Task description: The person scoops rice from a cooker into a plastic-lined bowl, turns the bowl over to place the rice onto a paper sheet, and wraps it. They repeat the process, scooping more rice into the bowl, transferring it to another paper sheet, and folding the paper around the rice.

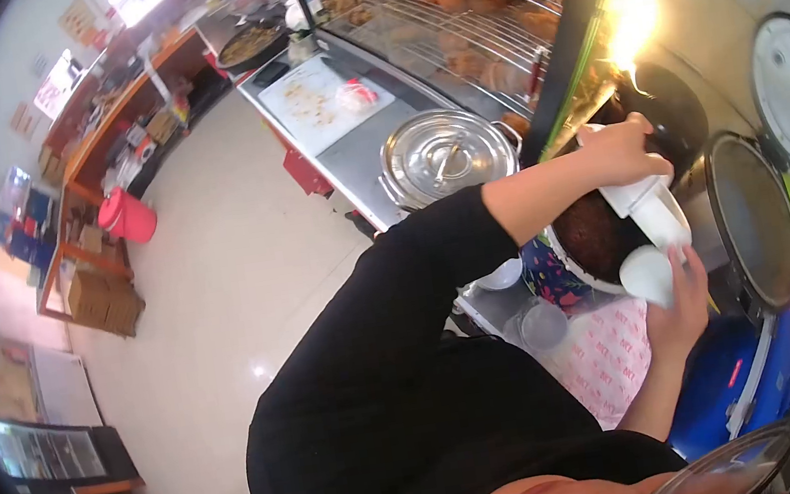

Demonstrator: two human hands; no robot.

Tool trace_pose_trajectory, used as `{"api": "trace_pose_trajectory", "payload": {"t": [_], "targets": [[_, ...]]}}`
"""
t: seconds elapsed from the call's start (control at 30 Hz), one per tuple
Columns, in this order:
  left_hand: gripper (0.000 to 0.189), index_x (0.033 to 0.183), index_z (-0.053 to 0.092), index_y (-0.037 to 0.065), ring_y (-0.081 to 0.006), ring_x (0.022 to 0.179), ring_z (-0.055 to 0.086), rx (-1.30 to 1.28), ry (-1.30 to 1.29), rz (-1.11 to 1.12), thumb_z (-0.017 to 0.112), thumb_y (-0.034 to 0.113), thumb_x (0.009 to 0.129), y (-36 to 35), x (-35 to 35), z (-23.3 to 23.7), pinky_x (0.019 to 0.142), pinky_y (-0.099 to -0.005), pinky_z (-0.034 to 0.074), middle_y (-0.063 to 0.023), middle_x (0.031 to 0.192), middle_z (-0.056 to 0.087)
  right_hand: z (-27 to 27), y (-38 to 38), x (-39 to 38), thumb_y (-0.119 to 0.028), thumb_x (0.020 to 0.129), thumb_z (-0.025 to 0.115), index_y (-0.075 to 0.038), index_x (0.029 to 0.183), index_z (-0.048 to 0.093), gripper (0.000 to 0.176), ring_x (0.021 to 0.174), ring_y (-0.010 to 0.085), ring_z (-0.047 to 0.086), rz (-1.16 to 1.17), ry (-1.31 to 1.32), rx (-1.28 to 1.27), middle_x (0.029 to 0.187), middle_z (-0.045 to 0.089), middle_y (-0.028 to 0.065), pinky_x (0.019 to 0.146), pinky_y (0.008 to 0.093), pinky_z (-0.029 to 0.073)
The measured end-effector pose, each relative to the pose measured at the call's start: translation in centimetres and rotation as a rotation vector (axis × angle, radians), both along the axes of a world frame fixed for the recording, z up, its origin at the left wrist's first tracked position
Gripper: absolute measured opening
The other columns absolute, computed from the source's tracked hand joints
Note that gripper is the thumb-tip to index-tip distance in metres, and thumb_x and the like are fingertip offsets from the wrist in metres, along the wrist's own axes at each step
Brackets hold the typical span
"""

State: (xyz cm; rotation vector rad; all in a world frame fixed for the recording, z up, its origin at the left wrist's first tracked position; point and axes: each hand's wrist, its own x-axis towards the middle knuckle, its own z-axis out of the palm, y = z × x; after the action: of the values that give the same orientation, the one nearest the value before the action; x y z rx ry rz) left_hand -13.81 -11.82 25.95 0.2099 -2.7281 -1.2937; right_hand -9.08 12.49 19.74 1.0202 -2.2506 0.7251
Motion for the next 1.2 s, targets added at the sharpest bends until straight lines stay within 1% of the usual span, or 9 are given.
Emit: {"api": "trace_pose_trajectory", "payload": {"t": [0.23, 0.27, 0.33, 0.47, 0.53, 0.6, 0.7, 0.9, 1.2], "targets": [[0.061, 0.132, 0.053, 0.002, -0.0305, 0.116, 0.06, 0.176, 0.135, -0.106, 0.065, 0.042, 0.087, -2.4, -0.9, -0.3, 0.099, -0.0379, 0.045, -0.0171, 0.121, 0.065, 3.6, -4.1, -6.0, -0.001, 0.071, 0.067, -0.01, 0.13, 0.058, 0.061, 0.11, 0.0332, 0.062, 0.052, -0.103, 0.201, 0.125, 0.063, 0.014, 0.089, 0.0389, 0.051], [0.057, 0.132, 0.052, 0.001, -0.0326, 0.117, 0.059, 0.329, 0.342, -0.11, 0.067, 0.034, 0.088, -3.1, 0.7, -0.3, 0.099, -0.0405, 0.045, -0.02, 0.122, 0.063, 4.0, -3.7, -6.6, -0.002, 0.071, 0.068, -0.009, 0.129, 0.058, 0.059, 0.109, 0.034, 0.063, 0.072, -0.139, 0.264, 0.124, 0.063, 0.0149, 0.089, 0.0392, 0.051], [0.059, 0.137, 0.04, -0.005, -0.0388, 0.133, 0.041, 0.007, 0.722, 0.012, 0.063, 0.025, 0.092, -4.7, 4.0, -1.3, 0.107, -0.0409, 0.036, -0.0276, 0.143, 0.04, 5.3, -3.9, -7.6, -0.004, 0.072, 0.069, -0.006, 0.122, 0.062, 0.051, 0.102, 0.0347, 0.065, 0.149, -0.181, 0.215, 0.119, 0.065, 0.0178, 0.087, 0.0385, 0.051], [0.072, 0.145, 0.022, -0.006, -0.0423, 0.136, 0.028, -0.065, 0.479, 0.193, 0.061, 0.027, 0.094, -2.6, 9.6, -10.2, 0.114, -0.0468, 0.024, -0.0327, 0.142, 0.029, 6.6, -2.3, -12.2, -0.014, 0.076, 0.075, -0.001, 0.113, 0.065, 0.04, 0.092, 0.0253, 0.068, 0.016, -0.345, 0.095, 0.101, 0.069, 0.0171, 0.083, 0.0336, 0.049], [0.071, 0.145, 0.022, -0.004, -0.0352, 0.129, 0.039, 0.1, 0.319, 0.334, 0.06, 0.031, 0.096, -1.9, 9.3, -18.3, 0.107, -0.0434, 0.035, -0.0259, 0.137, 0.038, 8.0, -2.4, -12.8, -0.02, 0.077, 0.079, -0.001, 0.115, 0.064, 0.045, 0.087, 0.0188, 0.064, -0.05, -0.46, 0.089, 0.098, 0.069, 0.0127, 0.081, 0.0319, 0.048], [0.056, 0.137, 0.036, 0.0, -0.0259, 0.111, 0.053, 0.801, 0.05, 0.426, 0.055, 0.037, 0.099, -1.3, 9.2, -18.9, 0.091, -0.0369, 0.047, -0.0169, 0.125, 0.049, 8.0, -2.2, -14.2, -0.024, 0.077, 0.08, -0.001, 0.117, 0.063, 0.05, 0.088, 0.0171, 0.06, 0.002, -0.503, 0.07, 0.097, 0.068, 0.01, 0.082, 0.0314, 0.047], [0.03, 0.097, 0.054, 0.005, -0.0099, 0.064, 0.053, 0.987, 0.061, 0.467, 0.045, 0.033, 0.104, -3.4, 7.5, -20.0, 0.057, -0.0265, 0.046, -0.0004, 0.076, 0.052, 8.0, -1.8, -16.9, -0.029, 0.078, 0.08, -0.001, 0.121, 0.061, 0.055, 0.09, 0.0154, 0.057, 0.044, -0.578, 0.048, 0.099, 0.066, 0.0069, 0.085, 0.0308, 0.045], [0.035, 0.079, 0.048, 0.008, -0.0097, 0.047, 0.044, 0.868, 0.062, 0.353, 0.045, 0.032, 0.104, -3.5, 6.0, -19.7, 0.044, -0.0257, 0.039, 0.0012, 0.062, 0.044, 7.5, -0.9, -23.8, -0.044, 0.08, 0.076, -0.003, 0.132, 0.056, 0.069, 0.096, 0.0165, 0.058, 0.217, -0.553, 0.096, 0.106, 0.066, 0.0048, 0.086, 0.0311, 0.045], [0.033, 0.076, 0.046, 0.011, -0.0089, 0.04, 0.038, 0.928, 0.052, 0.317, 0.044, 0.028, 0.104, -3.1, 5.8, -20.0, 0.037, -0.0253, 0.032, 0.0024, 0.058, 0.042, 10.7, -3.7, -32.5, -0.05, 0.091, 0.058, -0.003, 0.111, 0.06, 0.05, 0.082, 0.0132, 0.056, 0.057, -0.792, 0.311, 0.091, 0.061, 0.0027, 0.071, 0.0307, 0.046]]}}
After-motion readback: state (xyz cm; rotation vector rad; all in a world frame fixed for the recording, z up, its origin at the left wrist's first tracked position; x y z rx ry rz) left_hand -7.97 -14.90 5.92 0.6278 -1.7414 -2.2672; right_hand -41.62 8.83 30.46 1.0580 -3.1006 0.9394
